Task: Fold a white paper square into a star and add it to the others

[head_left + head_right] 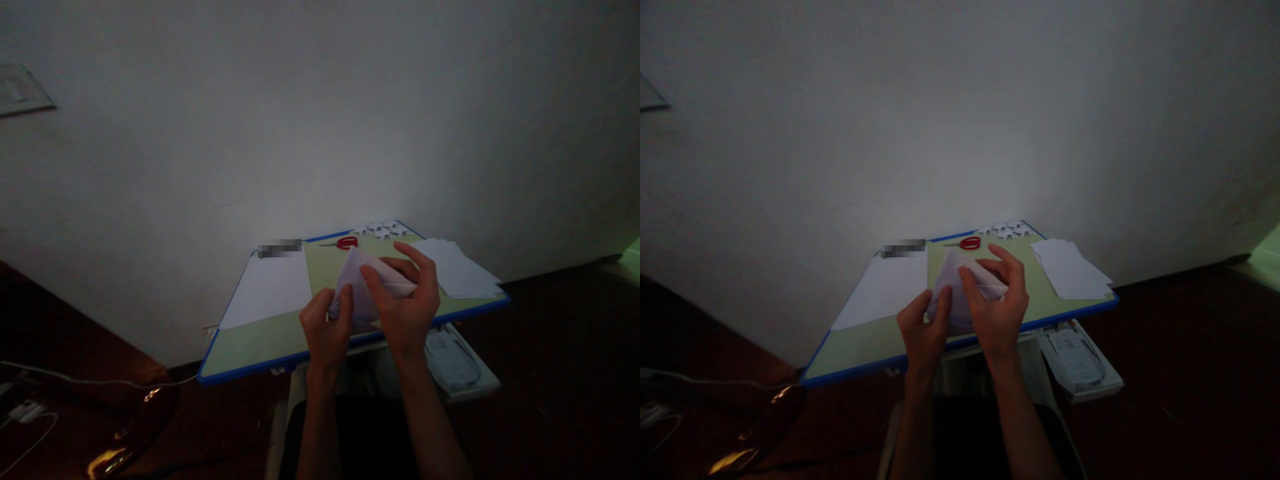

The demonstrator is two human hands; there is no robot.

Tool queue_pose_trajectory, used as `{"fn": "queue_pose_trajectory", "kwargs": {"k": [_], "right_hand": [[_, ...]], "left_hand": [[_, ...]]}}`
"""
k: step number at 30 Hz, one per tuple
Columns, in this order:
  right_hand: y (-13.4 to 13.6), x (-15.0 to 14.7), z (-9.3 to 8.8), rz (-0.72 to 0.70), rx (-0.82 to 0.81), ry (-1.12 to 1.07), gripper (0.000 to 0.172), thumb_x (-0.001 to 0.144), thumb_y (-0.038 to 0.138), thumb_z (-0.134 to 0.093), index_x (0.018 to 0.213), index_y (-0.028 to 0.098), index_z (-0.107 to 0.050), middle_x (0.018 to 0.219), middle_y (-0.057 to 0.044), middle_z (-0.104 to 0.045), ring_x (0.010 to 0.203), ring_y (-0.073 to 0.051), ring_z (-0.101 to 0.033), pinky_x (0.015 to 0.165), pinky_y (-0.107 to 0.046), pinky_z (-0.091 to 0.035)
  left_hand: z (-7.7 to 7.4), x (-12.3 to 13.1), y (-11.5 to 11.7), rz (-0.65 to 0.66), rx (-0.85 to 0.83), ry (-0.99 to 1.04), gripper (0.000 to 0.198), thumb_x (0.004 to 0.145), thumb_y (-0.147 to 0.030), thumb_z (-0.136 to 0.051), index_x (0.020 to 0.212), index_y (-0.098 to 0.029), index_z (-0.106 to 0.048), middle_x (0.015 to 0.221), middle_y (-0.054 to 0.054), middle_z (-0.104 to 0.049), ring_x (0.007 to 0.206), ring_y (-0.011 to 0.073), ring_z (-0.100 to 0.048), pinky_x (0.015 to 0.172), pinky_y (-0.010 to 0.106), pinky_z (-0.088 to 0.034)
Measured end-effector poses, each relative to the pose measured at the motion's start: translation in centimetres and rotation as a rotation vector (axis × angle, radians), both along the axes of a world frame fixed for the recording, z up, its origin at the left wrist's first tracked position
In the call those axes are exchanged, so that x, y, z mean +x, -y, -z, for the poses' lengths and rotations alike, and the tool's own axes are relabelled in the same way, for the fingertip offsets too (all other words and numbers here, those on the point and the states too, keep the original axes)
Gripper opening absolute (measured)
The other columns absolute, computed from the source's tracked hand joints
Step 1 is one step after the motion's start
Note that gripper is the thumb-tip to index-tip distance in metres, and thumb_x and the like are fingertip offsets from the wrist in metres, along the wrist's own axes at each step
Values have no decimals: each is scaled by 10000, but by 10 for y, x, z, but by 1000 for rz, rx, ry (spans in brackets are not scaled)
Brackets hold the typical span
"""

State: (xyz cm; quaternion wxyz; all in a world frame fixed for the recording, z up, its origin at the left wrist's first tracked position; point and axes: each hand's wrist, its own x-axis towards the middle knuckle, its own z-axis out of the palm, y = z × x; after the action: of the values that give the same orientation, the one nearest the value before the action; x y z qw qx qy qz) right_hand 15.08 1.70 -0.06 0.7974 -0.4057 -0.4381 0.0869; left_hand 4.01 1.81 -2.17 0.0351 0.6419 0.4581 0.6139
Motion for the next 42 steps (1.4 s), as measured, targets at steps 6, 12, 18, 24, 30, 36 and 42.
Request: {"fn": "queue_pose_trajectory", "kwargs": {"k": [6,12,18,24,30,36,42], "right_hand": [[3,14,-2,-65,-48,56,547,823,246,-845,1328,264,-636,906,-22,-756,828,-227,-732,782,-395,-622],[3,24,5,-114,-8,256,533,851,271,-849,1346,313,-656,958,-24,-778,866,-235,-755,835,-420,-648],[7,31,8,-255,-16,456,580,877,290,-846,1412,370,-637,952,9,-792,856,-218,-774,860,-404,-656],[2,29,12,-424,-91,424,961,824,271,-893,1634,384,-387,1038,-20,-796,882,-250,-774,839,-436,-672],[-3,30,8,-543,-207,380,1007,850,271,-862,1684,336,-301,977,-25,-830,797,-261,-783,715,-420,-673],[1,30,-2,-366,-158,457,591,834,281,-872,1398,275,-696,1058,-37,-841,823,-221,-778,790,-363,-645],[-3,33,-1,-176,-157,329,94,863,282,-832,880,210,-774,787,1,-796,690,-186,-729,649,-280,-579]], "left_hand": [[-4,-9,1,120,-106,-5,335,951,-344,-677,659,-200,-601,627,-21,-593,618,138,-557,619,262,-422],[-5,-20,2,255,-207,146,257,929,-440,-722,1002,-197,-756,801,28,-775,736,186,-706,714,284,-541],[-2,-25,4,337,-316,193,383,982,-569,-633,1051,-199,-706,690,12,-729,580,156,-643,532,235,-465],[0,-26,1,229,-279,273,395,997,-604,-591,984,-216,-665,600,-32,-622,468,113,-484,438,217,-321],[-7,-27,1,148,-241,367,371,1003,-571,-588,864,-227,-581,538,-76,-416,436,103,-349,408,224,-239],[-12,-27,3,220,-216,487,425,1036,-525,-556,754,-209,-517,660,-49,-430,586,114,-409,516,205,-360],[-3,-32,-4,583,-465,246,400,908,-544,-762,1062,-181,-693,894,42,-740,765,169,-632,717,263,-516]]}}
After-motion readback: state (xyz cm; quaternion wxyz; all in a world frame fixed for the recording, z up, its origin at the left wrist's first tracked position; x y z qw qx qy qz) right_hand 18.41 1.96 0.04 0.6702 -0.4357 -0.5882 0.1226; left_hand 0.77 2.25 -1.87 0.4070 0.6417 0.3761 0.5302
